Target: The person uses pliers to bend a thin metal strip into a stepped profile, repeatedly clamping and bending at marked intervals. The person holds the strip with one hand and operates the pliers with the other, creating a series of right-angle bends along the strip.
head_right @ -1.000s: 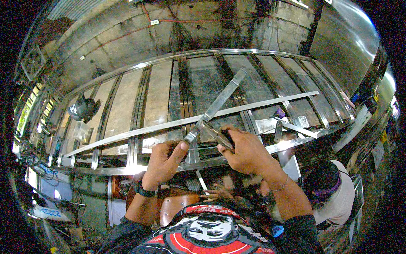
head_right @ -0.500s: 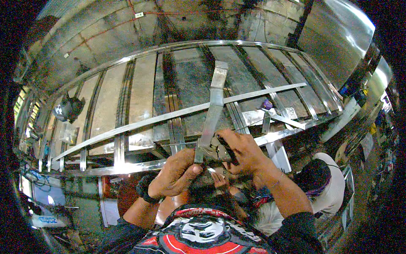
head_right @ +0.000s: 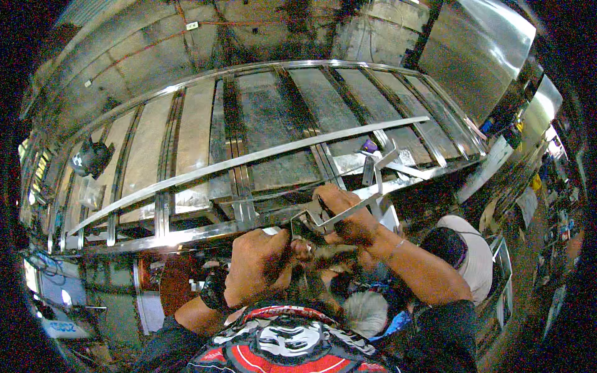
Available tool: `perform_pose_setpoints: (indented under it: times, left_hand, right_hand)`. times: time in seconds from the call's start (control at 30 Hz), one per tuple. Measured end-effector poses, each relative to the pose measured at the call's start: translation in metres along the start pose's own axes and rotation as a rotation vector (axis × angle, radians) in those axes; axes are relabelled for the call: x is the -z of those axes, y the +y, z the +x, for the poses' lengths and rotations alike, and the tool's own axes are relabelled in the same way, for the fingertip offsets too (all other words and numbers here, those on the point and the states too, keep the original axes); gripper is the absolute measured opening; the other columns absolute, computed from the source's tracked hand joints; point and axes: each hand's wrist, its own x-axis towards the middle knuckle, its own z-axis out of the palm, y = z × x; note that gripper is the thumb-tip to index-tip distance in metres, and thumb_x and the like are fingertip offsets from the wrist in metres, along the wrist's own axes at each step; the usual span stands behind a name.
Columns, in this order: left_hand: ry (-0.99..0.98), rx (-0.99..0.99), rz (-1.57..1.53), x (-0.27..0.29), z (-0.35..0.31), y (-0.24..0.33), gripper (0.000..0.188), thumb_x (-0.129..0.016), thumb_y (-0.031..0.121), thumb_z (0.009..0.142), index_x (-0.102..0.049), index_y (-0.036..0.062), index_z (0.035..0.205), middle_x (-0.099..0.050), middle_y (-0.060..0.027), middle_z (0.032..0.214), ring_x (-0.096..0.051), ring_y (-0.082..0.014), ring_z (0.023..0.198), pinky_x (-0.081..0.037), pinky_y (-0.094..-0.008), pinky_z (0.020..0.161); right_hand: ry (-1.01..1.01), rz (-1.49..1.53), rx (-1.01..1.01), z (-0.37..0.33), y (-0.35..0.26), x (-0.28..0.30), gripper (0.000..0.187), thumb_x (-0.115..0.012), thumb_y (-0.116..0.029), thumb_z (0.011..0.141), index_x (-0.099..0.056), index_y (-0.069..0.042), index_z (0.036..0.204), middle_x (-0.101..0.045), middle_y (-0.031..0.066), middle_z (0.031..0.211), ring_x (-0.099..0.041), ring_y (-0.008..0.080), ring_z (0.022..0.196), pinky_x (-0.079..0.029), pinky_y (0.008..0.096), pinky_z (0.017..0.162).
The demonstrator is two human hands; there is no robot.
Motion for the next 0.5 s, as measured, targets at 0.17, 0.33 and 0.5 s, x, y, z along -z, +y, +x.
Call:
perform_pose_setpoints:
  times: [0.17, 0.33, 0.5]
  left_hand:
    - [-0.017, 0.045, 0.112, -0.011, -0.016, 0.029, 0.025, -0.075, 0.019, 0.077, -0.055, 0.0078, 0.087, -0.059, -0.0132, 0.065, -0.061, -0.0369, 0.06, -0.048, -0.0469, 0.056]
    - [-0.066, 0.064, 0.155, -0.012, -0.036, 0.052, 0.026, -0.075, 0.019, 0.079, -0.056, 0.007, 0.091, -0.062, -0.0133, 0.069, -0.063, -0.0358, 0.061, -0.051, -0.0461, 0.059]
    - [-0.045, 0.012, 0.154, -0.013, -0.06, 0.062, 0.028, -0.076, 0.022, 0.079, -0.057, 0.0079, 0.093, -0.064, -0.0138, 0.075, -0.065, -0.0356, 0.064, -0.051, -0.0464, 0.06]
  right_hand:
    - [0.028, 0.154, 0.015, -0.029, 0.006, -0.013, 0.072, -0.083, -0.018, 0.065, -0.05, -0.005, 0.128, -0.059, 0.0168, 0.097, -0.061, 0.0386, 0.083, -0.05, 0.0428, 0.072]
    - [0.107, 0.028, 0.265, -0.037, -0.002, -0.017, 0.071, -0.084, -0.024, 0.069, -0.05, -0.004, 0.129, -0.059, 0.0189, 0.1, -0.062, 0.0405, 0.086, -0.051, 0.0446, 0.074]
    - [0.124, -0.133, 0.32, -0.041, -0.034, -0.012, 0.06, -0.079, -0.015, 0.074, -0.055, -0.002, 0.128, -0.063, 0.017, 0.113, -0.064, 0.0409, 0.097, -0.052, 0.0454, 0.086]
